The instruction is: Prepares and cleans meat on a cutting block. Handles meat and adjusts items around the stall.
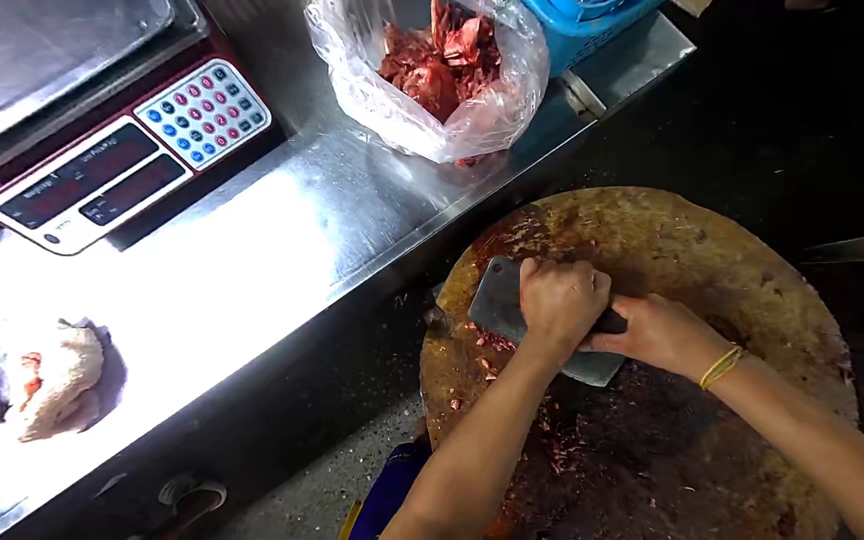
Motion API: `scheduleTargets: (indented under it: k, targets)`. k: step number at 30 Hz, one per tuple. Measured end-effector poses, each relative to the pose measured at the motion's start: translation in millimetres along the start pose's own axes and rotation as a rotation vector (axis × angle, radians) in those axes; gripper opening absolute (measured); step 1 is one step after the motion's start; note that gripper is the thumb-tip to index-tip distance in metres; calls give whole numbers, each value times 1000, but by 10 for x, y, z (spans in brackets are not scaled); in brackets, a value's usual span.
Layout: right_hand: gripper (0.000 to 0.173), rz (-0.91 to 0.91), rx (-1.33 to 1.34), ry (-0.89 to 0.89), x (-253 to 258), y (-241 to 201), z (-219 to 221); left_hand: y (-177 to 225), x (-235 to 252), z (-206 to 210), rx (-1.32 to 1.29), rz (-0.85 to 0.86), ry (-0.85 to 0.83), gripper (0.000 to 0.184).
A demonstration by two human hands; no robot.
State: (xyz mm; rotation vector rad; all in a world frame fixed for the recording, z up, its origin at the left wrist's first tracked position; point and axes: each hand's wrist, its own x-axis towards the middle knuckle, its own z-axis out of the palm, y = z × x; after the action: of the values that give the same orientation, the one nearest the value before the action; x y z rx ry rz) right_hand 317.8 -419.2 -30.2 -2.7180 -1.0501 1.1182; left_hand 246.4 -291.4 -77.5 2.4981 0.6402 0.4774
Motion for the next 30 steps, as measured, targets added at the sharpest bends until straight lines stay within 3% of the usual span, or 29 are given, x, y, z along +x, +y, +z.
scheduleTargets:
  k: [2,5,7,10,13,16,19,22,25,28,30]
  targets:
    - [66,10,8,73,67,110,-137,75,186,47,-27,6,-24,30]
    - [63,73,113,175,304,172,-372,114,726,130,-45,172,-52,29]
    - [64,85,145,140,258,115,-270,52,643,143,-46,229,4,29]
    - [69,59,113,2,100,66,-84,9,231,101,-24,112,3,30]
    - [72,49,86,52,200,232,-140,123,349,137,-1,34,-142,30]
    - [72,36,71,58,186,253,-119,115,333,193,13,80,-59,28]
    - [69,-22,-19,-19,-137,75,65,88,-210,65,-6,-18,87,28]
    - [65,-43,-66,54,-484,36,150,185,-464,-24,-64,3,182,27]
    - [48,-41,-91,243,-906,96,218,400,-632,-186,-202,91,161,25]
    - [32,26,-65,400,-1524,39,356,658,-999,-622,-443,223,78,19]
    - [40,73,39,485,-1929,-46,485,774,-1352,-1040,-626,359,59,24]
